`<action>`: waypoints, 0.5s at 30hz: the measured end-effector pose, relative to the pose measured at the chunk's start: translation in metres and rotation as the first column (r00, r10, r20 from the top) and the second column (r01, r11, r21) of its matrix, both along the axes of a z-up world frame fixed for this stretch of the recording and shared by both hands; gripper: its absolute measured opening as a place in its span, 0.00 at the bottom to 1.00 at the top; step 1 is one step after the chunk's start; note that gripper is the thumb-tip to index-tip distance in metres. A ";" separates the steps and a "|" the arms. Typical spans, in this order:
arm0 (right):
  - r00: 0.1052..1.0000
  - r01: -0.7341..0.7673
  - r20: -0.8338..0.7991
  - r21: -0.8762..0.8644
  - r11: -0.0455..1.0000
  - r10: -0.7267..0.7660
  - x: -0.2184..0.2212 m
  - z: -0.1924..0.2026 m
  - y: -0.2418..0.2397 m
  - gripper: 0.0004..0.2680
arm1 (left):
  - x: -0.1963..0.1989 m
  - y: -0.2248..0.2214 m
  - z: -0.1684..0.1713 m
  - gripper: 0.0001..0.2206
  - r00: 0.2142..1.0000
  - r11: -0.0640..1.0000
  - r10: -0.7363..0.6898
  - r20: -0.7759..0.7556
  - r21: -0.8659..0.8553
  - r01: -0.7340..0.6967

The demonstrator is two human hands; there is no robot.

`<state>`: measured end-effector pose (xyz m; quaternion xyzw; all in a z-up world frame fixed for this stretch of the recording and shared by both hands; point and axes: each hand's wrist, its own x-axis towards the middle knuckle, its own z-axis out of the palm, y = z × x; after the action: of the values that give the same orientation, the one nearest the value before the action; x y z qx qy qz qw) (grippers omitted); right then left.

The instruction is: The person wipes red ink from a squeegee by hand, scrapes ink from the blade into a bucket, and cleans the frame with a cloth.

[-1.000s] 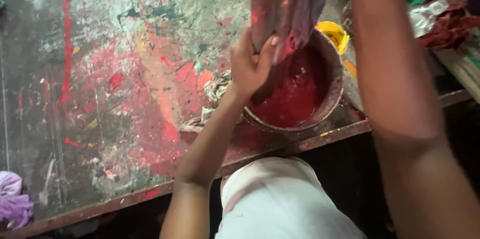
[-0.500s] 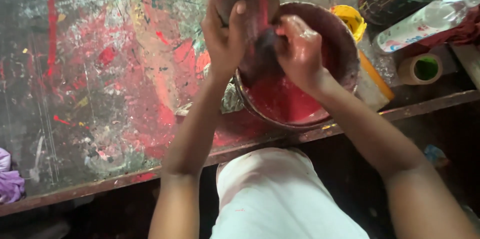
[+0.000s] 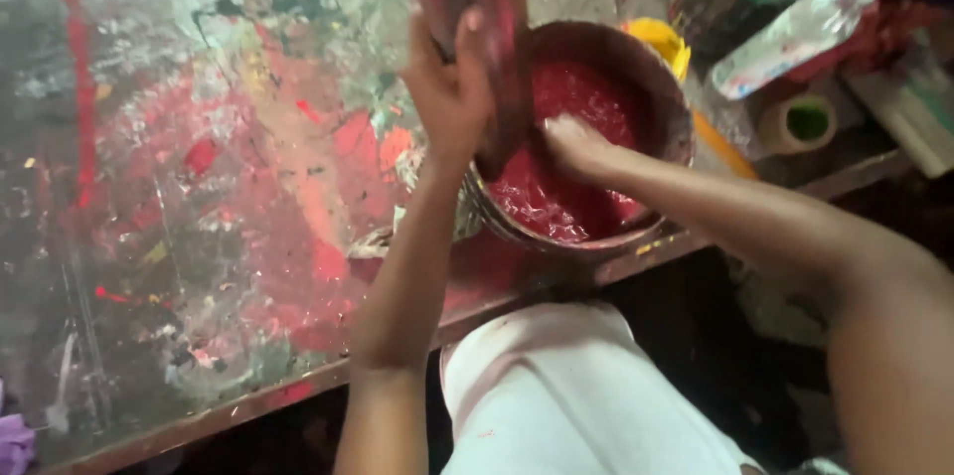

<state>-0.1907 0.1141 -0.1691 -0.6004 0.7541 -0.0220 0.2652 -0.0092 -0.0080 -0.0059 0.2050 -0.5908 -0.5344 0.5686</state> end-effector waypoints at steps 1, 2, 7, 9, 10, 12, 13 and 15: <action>0.994 -0.089 -0.069 -0.003 0.996 0.089 -0.009 -0.014 0.002 0.06 | -0.001 0.001 0.002 0.09 1.000 0.999 -0.021 0.005 0.042 0.021; 0.977 -0.174 -0.122 0.001 0.985 0.173 -0.014 -0.029 0.005 0.06 | 0.002 0.000 0.003 0.09 0.999 0.999 -0.029 0.021 0.024 0.028; 0.940 -0.160 -0.265 0.211 0.964 0.214 -0.039 0.003 -0.004 0.11 | 0.002 -0.006 -0.004 0.11 0.990 0.990 -0.137 -0.020 0.033 0.138; 0.997 0.021 -0.074 -0.040 0.999 -0.024 -0.045 0.060 0.015 0.09 | 0.000 -0.007 -0.014 0.12 0.980 0.979 -0.192 -0.057 0.062 0.195; 0.986 0.113 0.147 -0.227 0.967 -0.080 -0.045 0.086 0.025 0.08 | -0.001 -0.009 -0.018 0.12 0.974 0.973 -0.214 -0.070 0.072 0.219; 0.942 0.255 0.300 -0.363 0.896 -0.147 -0.048 0.130 0.045 0.10 | -0.005 -0.012 -0.027 0.13 0.973 0.974 -0.227 -0.052 0.007 0.228; 0.825 0.401 0.550 -0.404 0.822 -0.132 -0.043 0.140 0.050 0.11 | -0.007 -0.014 -0.031 0.13 0.971 0.972 -0.234 -0.041 -0.028 0.233; 0.431 0.679 0.902 -0.339 0.652 0.021 -0.035 0.154 0.055 0.14 | -0.017 -0.017 -0.035 0.13 0.964 0.964 -0.265 0.021 -0.023 0.266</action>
<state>-0.2256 0.1695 -0.0149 -0.3824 0.5693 -0.6369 0.3522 -0.0266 -0.0250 -0.0409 0.1215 -0.6249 -0.5962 0.4892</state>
